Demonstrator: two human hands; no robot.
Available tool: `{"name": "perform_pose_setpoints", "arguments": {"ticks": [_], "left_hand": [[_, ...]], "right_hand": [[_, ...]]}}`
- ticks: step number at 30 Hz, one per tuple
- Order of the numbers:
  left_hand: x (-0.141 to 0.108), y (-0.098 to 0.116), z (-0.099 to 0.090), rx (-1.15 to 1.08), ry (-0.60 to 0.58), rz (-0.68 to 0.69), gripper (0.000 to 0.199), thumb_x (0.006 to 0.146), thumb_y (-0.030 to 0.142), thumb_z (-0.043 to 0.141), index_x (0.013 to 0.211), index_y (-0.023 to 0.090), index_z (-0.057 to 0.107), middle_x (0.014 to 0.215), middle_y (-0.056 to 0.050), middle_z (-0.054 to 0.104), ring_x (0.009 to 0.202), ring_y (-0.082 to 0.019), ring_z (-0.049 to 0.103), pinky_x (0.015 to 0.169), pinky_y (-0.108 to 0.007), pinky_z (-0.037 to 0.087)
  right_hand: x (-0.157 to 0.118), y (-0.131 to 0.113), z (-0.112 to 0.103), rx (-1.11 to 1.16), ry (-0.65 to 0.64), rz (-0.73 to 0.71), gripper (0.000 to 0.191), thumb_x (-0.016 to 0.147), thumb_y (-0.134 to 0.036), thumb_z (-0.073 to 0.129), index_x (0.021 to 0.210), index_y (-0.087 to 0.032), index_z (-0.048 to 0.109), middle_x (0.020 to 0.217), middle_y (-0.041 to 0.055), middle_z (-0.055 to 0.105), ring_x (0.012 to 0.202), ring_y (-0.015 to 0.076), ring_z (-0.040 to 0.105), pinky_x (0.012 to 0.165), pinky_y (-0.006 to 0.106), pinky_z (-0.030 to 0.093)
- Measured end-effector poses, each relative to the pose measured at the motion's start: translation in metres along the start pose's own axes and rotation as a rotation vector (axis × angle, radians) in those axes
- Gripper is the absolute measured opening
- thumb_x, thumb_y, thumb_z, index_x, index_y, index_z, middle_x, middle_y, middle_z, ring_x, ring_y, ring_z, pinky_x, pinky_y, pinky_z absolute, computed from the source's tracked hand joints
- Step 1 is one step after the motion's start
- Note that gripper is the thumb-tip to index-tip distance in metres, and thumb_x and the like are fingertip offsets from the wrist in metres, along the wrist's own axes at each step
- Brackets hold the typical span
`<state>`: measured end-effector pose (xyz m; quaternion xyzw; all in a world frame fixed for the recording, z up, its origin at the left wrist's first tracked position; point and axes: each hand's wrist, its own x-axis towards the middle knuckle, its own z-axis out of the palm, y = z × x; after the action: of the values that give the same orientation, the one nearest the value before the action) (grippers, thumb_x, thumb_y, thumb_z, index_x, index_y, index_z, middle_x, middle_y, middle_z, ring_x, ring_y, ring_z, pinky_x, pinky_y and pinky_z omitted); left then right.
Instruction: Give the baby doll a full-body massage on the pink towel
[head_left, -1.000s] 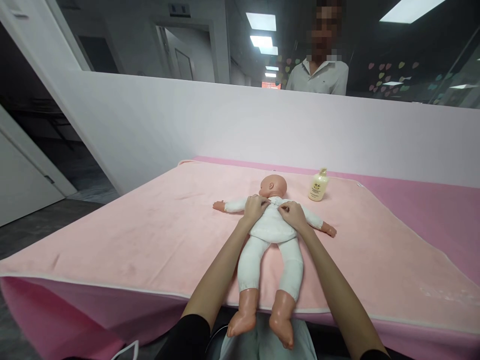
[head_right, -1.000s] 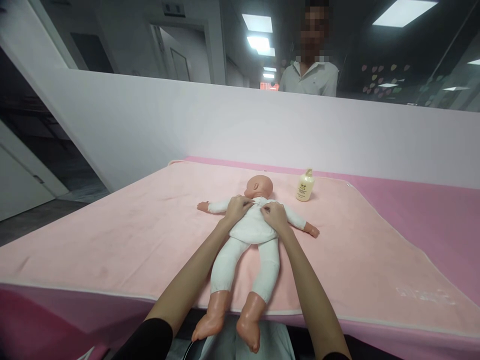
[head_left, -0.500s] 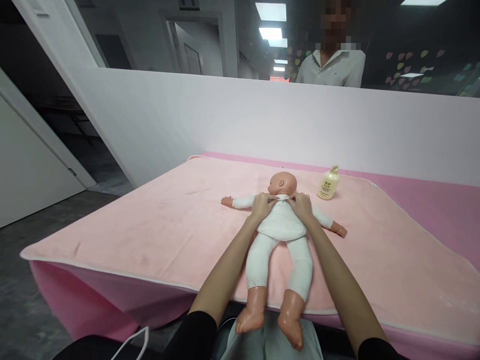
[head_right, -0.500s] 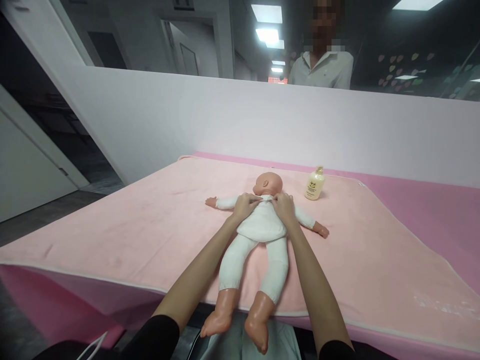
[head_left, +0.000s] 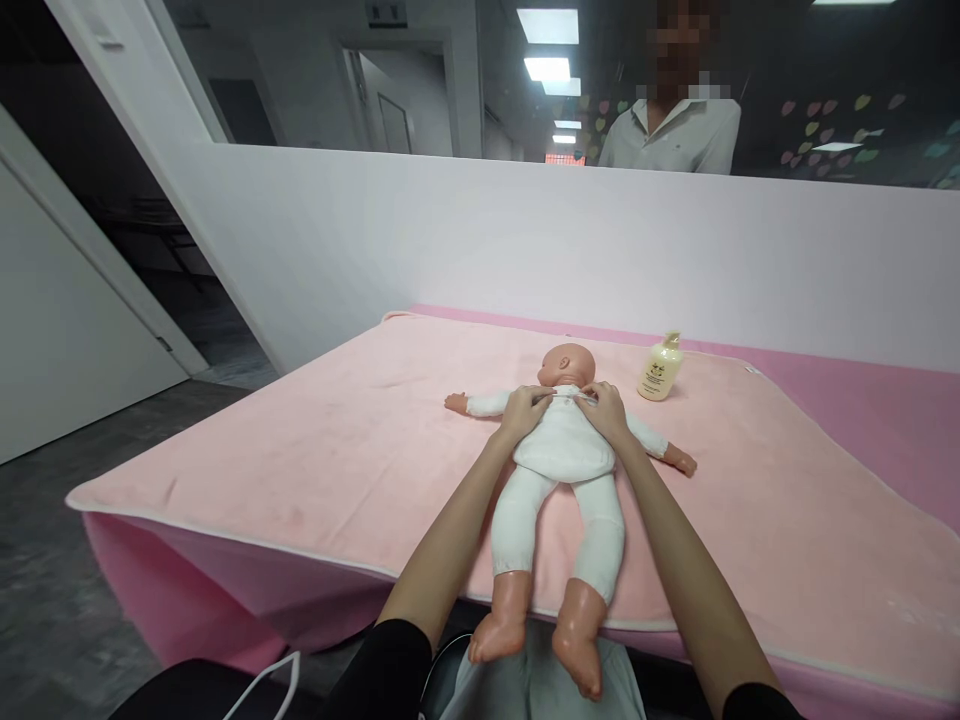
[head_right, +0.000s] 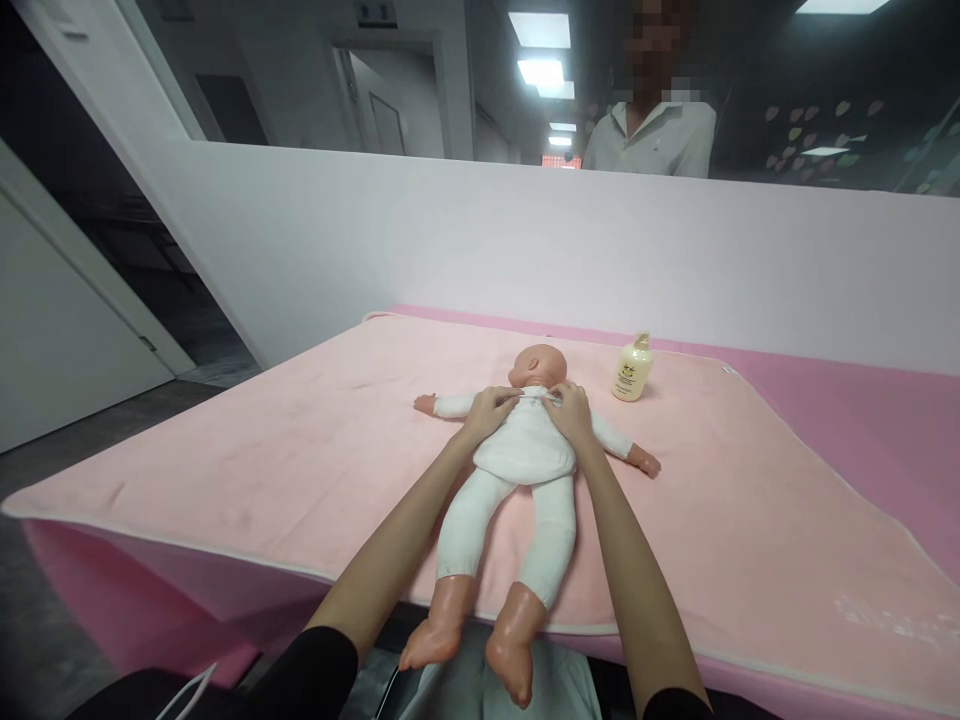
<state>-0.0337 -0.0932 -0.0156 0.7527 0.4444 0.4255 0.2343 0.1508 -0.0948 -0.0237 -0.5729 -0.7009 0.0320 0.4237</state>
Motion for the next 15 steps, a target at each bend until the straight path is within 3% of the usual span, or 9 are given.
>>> {"name": "perform_pose_setpoints", "arguments": {"ticks": [8, 12, 15], "left_hand": [[-0.006, 0.001, -0.011, -0.16, 0.083, -0.01, 0.027, 0.081, 0.03, 0.053, 0.099, 0.016, 0.068, 0.105, -0.007, 0.068, 0.098, -0.019, 0.062, 0.09, -0.032, 0.047], [-0.017, -0.003, -0.026, -0.114, 0.186, -0.038, 0.028, 0.083, 0.03, 0.047, 0.098, 0.017, 0.067, 0.104, -0.006, 0.068, 0.097, -0.018, 0.061, 0.089, -0.032, 0.047], [-0.028, -0.008, -0.041, 0.011, 0.197, -0.041, 0.03, 0.085, 0.031, 0.043, 0.099, 0.018, 0.067, 0.103, -0.006, 0.068, 0.097, -0.019, 0.061, 0.087, -0.033, 0.046]], "right_hand": [[0.005, -0.007, -0.011, 0.205, 0.012, 0.106, 0.028, 0.07, -0.033, 0.056, 0.093, -0.017, 0.061, 0.098, 0.0083, 0.061, 0.092, 0.021, 0.054, 0.086, 0.038, 0.041], [0.013, -0.016, -0.044, 0.426, 0.264, 0.19, 0.031, 0.07, -0.033, 0.054, 0.095, -0.016, 0.06, 0.1, 0.0088, 0.062, 0.09, 0.0188, 0.056, 0.083, 0.036, 0.044], [0.005, -0.02, -0.078, 0.574, 0.454, 0.279, 0.025, 0.067, -0.03, 0.055, 0.087, -0.016, 0.06, 0.083, 0.0052, 0.064, 0.078, 0.0158, 0.059, 0.077, 0.032, 0.047]]}}
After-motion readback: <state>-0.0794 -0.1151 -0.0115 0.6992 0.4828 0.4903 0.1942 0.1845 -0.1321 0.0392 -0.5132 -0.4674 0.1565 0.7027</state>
